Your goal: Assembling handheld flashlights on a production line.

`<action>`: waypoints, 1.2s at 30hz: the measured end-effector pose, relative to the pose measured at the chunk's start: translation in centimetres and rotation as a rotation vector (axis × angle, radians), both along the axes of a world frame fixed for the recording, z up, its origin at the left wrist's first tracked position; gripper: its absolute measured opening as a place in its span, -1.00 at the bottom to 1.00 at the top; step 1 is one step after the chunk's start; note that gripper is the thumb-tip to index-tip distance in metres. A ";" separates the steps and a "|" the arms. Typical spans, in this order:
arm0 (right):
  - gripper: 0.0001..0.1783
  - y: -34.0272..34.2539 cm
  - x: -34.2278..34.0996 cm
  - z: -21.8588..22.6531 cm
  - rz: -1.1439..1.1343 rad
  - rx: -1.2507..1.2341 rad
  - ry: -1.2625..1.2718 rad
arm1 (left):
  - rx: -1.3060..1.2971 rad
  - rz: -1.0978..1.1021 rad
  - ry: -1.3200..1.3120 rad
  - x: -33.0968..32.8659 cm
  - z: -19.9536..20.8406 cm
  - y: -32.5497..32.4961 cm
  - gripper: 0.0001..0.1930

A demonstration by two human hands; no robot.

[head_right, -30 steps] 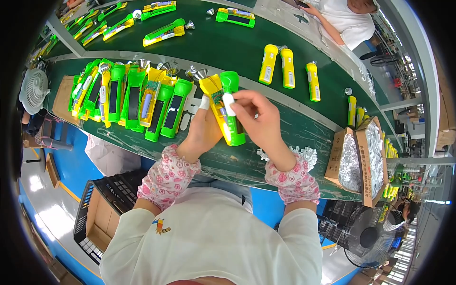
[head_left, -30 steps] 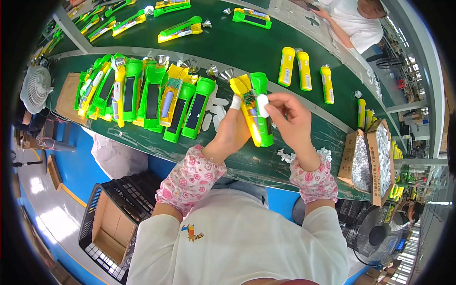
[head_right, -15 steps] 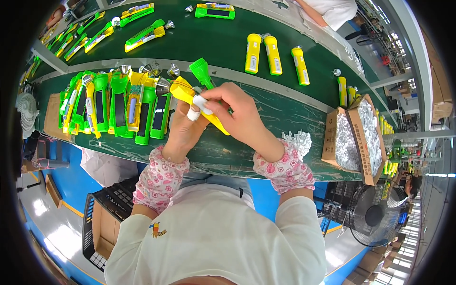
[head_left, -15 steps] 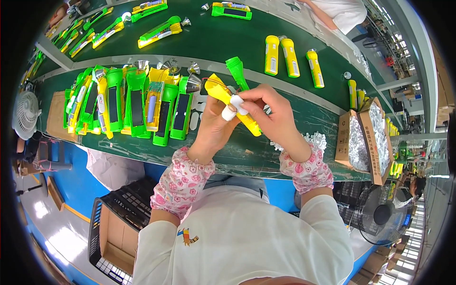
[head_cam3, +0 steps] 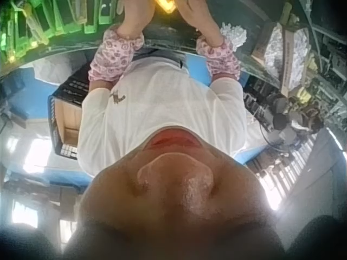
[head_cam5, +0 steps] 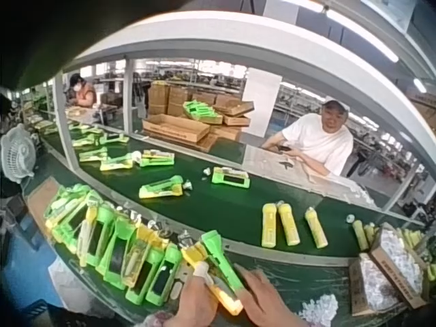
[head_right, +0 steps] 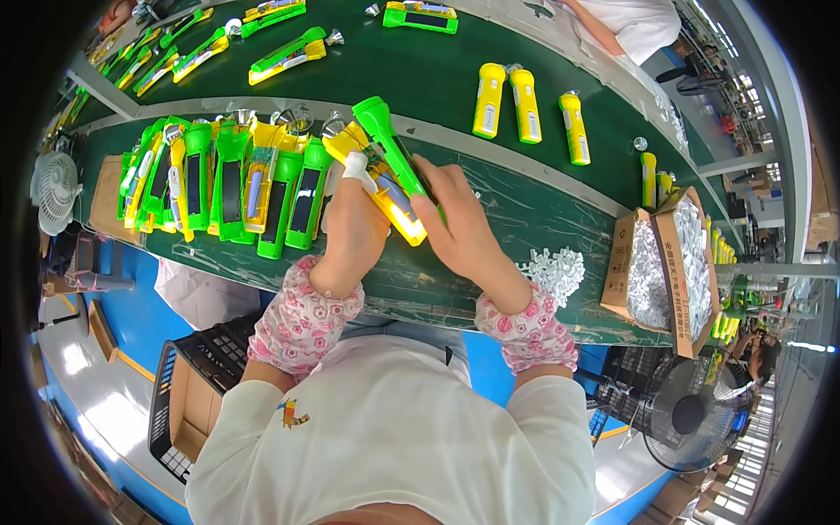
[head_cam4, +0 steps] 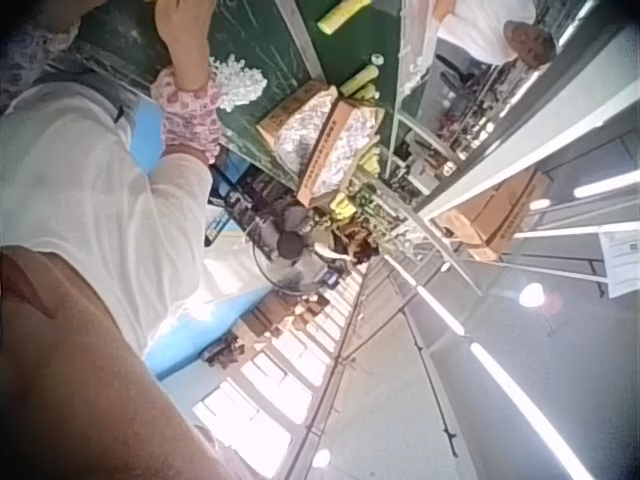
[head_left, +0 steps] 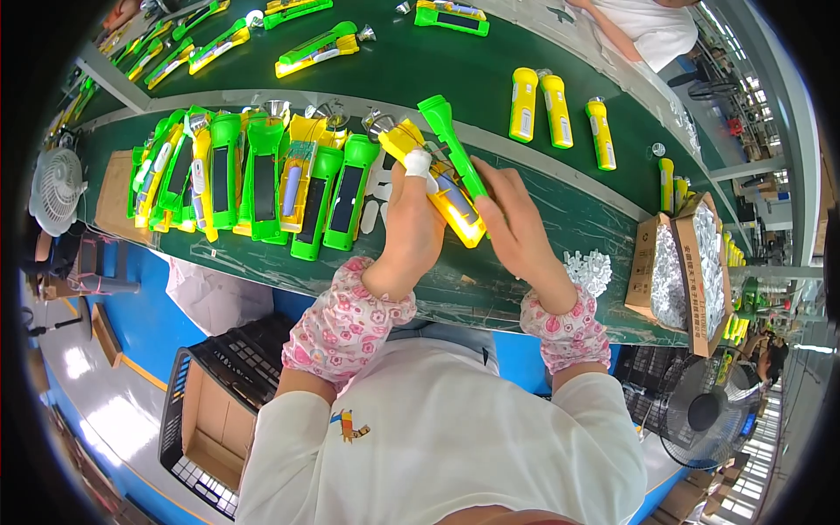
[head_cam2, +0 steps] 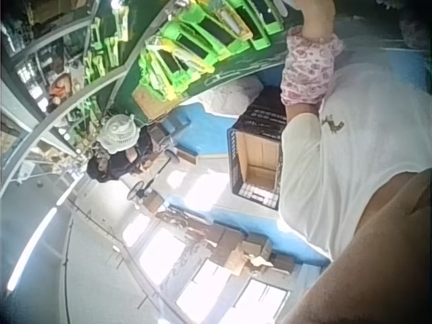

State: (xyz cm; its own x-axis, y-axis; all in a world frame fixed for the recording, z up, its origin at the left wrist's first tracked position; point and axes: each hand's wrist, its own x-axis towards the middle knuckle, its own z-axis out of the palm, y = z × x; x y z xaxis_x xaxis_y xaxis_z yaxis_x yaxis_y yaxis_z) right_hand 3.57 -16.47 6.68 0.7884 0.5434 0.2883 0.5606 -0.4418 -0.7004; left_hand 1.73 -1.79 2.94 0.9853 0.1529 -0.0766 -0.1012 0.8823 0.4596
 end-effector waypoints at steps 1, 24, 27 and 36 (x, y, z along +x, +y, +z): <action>-0.51 -0.2 0.4 0.0 0.024 0.046 0.027 | 0.060 0.044 0.032 0.1 0.0 -0.1 -0.75; -0.59 -0.3 -0.1 -2.3 -0.035 0.146 0.010 | 0.182 -0.056 0.131 1.2 -1.3 0.0 -0.77; -0.58 0.5 -1.5 -1.8 -0.124 0.067 -0.081 | 0.265 -0.025 0.159 1.2 -1.6 -0.3 -0.76; -0.41 1.7 -2.6 -2.7 -0.205 -0.055 -0.176 | 0.090 -0.082 0.027 0.5 -2.0 -1.6 -0.65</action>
